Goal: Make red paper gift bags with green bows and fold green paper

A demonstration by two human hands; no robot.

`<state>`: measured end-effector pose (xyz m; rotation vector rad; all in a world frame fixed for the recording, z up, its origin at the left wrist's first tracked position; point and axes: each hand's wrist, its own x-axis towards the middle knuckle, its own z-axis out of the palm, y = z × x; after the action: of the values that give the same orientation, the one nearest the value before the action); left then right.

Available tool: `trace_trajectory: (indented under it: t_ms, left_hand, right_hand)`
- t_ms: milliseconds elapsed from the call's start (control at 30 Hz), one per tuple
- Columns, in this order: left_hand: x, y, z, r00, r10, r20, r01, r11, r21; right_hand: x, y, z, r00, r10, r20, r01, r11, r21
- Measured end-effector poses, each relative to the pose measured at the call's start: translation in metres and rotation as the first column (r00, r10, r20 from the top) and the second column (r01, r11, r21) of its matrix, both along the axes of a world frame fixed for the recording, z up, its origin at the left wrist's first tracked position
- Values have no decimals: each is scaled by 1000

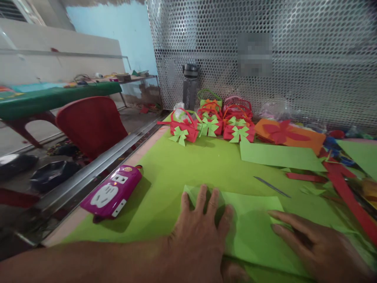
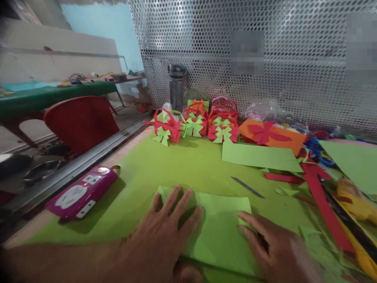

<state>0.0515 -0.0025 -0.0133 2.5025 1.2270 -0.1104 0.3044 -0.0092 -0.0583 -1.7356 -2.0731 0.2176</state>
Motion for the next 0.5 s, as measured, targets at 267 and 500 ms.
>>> trace_trajectory:
  t_ms: [267, 500]
  left_hand:
    - [2, 3, -2, 999, -8, -43, 7, 1000, -20]
    - [-10, 0, -34, 999, -27, -35, 38, 942, 333]
  right_hand:
    - [-2, 4, 8, 999, 42, -22, -43, 999, -27]
    - [-18, -5, 35, 999, -4, -37, -3, 978, -207]
